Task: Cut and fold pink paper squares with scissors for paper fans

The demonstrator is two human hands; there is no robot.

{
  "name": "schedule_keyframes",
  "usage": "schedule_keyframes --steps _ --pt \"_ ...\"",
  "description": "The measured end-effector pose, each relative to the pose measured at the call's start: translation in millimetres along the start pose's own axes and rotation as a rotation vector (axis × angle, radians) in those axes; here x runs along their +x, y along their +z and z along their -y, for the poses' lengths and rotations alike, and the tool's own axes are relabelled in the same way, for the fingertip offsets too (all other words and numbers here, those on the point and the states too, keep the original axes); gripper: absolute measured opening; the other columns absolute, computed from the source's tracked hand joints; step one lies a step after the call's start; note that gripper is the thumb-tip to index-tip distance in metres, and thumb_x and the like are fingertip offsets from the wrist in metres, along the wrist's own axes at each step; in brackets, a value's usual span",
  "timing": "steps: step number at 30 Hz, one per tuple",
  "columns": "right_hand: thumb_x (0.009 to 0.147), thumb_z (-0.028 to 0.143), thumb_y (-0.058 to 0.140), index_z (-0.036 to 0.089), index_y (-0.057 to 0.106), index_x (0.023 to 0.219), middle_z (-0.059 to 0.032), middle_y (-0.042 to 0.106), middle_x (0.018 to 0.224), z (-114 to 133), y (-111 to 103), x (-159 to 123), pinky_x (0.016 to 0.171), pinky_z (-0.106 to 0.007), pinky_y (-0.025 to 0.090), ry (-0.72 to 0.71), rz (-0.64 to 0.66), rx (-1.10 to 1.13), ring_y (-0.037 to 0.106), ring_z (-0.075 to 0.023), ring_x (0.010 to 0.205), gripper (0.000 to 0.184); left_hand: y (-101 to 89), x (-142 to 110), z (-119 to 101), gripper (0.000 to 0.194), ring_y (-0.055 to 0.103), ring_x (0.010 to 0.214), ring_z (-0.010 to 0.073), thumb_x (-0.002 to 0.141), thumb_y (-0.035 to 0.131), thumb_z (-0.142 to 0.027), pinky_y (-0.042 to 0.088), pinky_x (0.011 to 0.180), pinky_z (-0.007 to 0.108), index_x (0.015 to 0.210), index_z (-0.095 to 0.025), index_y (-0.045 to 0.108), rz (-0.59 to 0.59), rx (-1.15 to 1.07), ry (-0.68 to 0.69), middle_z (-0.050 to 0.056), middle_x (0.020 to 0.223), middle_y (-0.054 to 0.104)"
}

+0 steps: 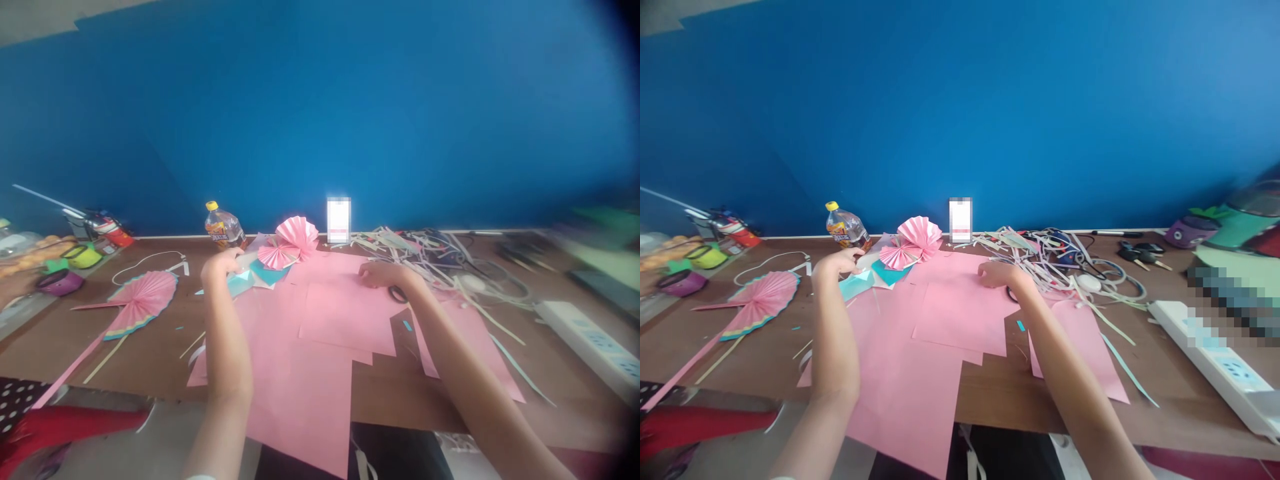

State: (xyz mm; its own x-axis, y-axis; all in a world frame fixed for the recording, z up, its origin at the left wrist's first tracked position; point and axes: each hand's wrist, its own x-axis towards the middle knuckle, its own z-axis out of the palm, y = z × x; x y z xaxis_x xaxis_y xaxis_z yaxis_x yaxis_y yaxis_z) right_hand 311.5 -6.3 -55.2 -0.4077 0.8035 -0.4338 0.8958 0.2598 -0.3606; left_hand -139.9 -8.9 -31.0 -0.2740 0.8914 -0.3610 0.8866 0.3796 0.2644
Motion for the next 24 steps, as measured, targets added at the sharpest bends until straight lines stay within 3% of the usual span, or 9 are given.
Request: schedule_keyframes --steps 5,11,17,20,24 --pt "0.079 0.025 0.053 0.021 0.061 0.106 -0.0059 0.068 0.091 2 -1 -4 0.063 -0.026 0.042 -0.009 0.012 0.021 0.063 -0.0182 0.081 0.029 3.2 1 3 0.08 0.066 0.09 0.0227 0.053 0.076 -0.019 0.049 0.069 0.024 0.128 -0.029 0.051 0.01 0.018 -0.027 0.01 0.125 0.061" --pt "0.079 0.028 0.053 0.021 0.061 0.106 -0.0072 0.068 0.097 1 2 1 0.064 -0.026 0.042 -0.004 -0.014 -0.009 0.063 -0.0194 0.083 0.029 10.5 1 -3 0.082 0.066 0.083 0.0193 0.054 0.074 -0.013 0.05 0.067 0.026 0.13 -0.034 0.05 0.111 -0.13 -0.11 0.008 0.129 0.058" --pt "0.078 0.026 0.052 0.022 0.062 0.104 -0.0064 0.068 0.09 -3 2 4 0.062 -0.026 0.041 -0.007 0.001 -0.007 0.063 -0.0187 0.079 0.028 -1.0 -16 -1 0.072 0.065 0.077 0.0163 0.062 0.076 -0.04 0.053 0.064 0.026 0.127 -0.029 0.048 -0.011 -0.411 -0.161 0.011 0.126 0.057" --pt "0.078 0.025 0.053 0.021 0.061 0.107 -0.0065 0.068 0.089 0 -1 1 0.061 -0.026 0.042 -0.005 0.023 0.016 0.063 -0.018 0.077 0.03 -0.2 -23 -9 0.061 0.065 0.081 0.0196 0.065 0.071 -0.052 0.053 0.062 0.028 0.116 -0.024 0.054 -0.027 -0.422 -0.183 0.012 0.118 0.061" --pt "0.081 0.027 0.053 0.02 0.059 0.111 -0.0074 0.068 0.095 4 -5 -7 0.065 -0.026 0.043 -0.039 0.011 0.01 0.063 -0.0188 0.082 0.032 6.6 -27 -22 0.055 0.066 0.087 0.025 0.064 0.069 -0.056 0.05 0.064 0.028 0.103 -0.018 0.059 -0.098 -0.414 -0.211 0.014 0.105 0.066"
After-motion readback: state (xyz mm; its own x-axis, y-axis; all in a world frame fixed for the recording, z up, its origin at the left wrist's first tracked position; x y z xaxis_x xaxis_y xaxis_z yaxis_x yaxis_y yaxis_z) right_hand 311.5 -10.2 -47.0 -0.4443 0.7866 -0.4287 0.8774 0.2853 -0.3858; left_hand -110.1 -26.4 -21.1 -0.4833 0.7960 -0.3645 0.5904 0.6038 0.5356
